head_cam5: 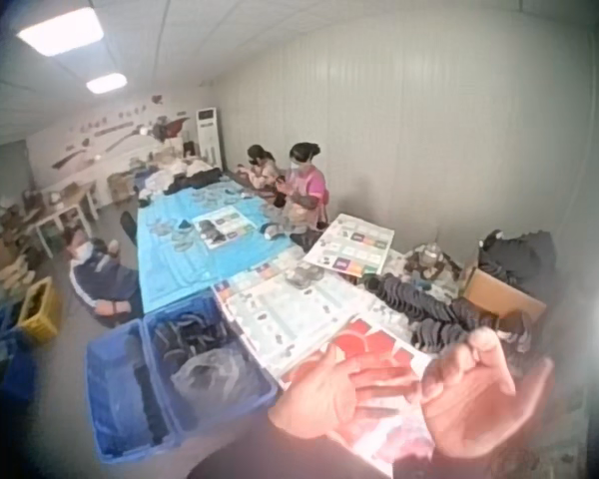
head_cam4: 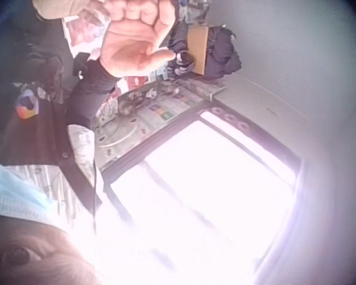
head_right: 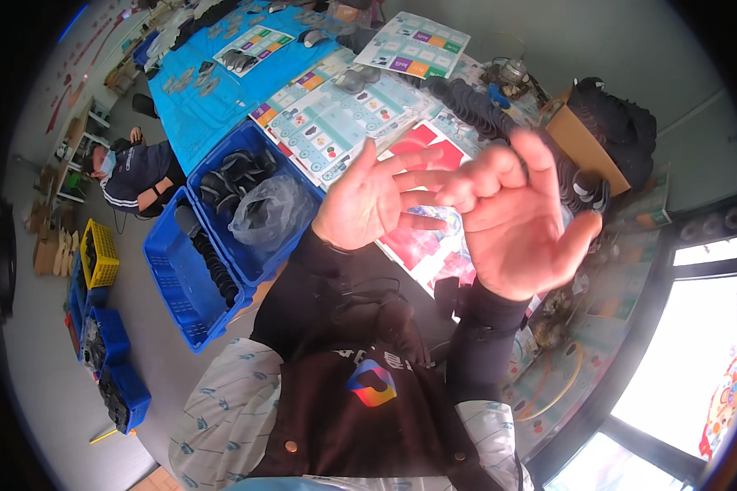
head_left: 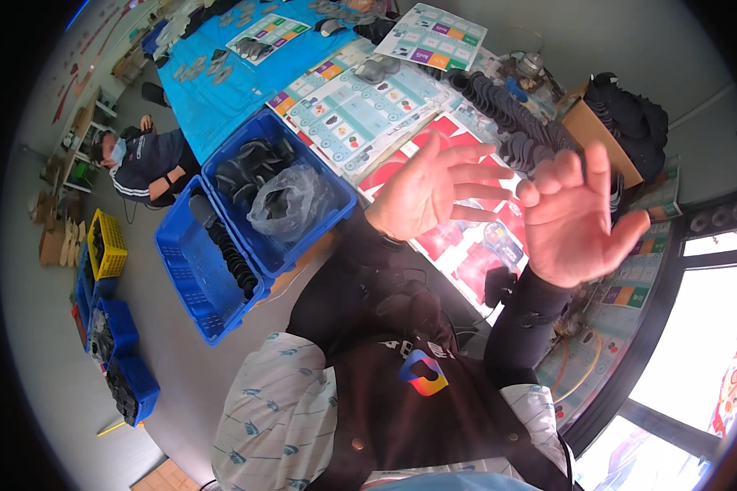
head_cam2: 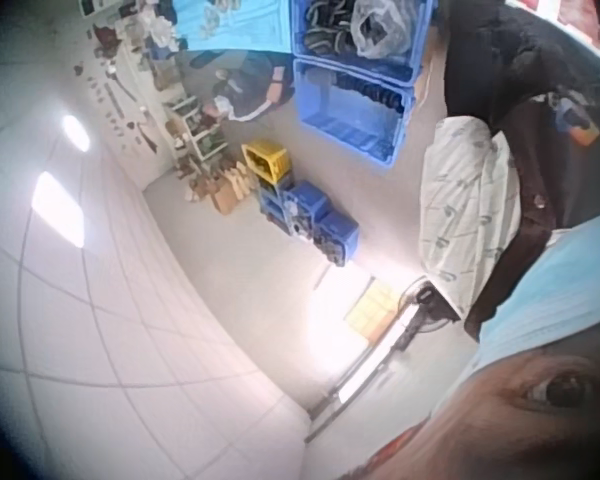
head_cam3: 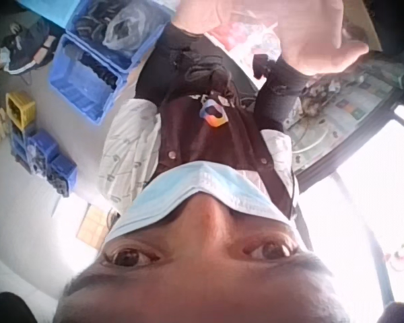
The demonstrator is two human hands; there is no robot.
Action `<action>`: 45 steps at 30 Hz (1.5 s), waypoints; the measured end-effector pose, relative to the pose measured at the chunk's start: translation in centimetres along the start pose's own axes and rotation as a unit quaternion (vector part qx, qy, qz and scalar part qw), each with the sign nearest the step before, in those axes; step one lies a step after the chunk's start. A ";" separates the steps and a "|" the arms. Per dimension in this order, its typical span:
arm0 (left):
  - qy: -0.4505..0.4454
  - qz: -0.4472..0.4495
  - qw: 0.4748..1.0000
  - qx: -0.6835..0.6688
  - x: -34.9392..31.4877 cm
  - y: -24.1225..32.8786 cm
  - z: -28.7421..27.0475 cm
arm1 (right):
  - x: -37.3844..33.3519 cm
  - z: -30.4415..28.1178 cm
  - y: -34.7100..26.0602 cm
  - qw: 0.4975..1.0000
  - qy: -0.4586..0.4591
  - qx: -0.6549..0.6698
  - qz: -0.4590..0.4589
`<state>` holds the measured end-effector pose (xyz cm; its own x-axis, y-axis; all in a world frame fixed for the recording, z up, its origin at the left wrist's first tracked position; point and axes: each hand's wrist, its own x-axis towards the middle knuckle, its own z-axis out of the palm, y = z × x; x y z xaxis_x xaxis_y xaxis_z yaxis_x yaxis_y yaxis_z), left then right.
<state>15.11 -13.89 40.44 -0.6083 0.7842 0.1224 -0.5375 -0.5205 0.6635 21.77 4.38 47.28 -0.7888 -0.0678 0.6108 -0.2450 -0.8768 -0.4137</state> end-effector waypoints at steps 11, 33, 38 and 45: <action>0.214 0.068 0.536 0.814 -2.6 4.1 -7.0 | 1.0 -1.5 5.9 0.374 0.041 -0.919 0.120; -0.306 -0.087 0.895 -0.313 10.1 -0.8 -14.0 | 7.8 -12.4 6.1 0.948 0.132 -0.213 0.196; -0.112 -0.021 0.980 -0.162 3.8 0.5 -2.4 | 5.8 -8.8 5.0 0.926 -0.302 -0.043 0.224; 0.318 0.081 0.931 0.161 -9.3 -0.5 -12.7 | -2.0 -4.7 11.0 0.752 -0.067 -0.469 0.458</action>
<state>13.60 -25.25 29.57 -0.9437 0.2930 -0.1533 -0.2680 -0.4061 0.8736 17.99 -2.88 38.39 -0.8199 -0.5419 -0.1846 0.0269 0.2857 -0.9579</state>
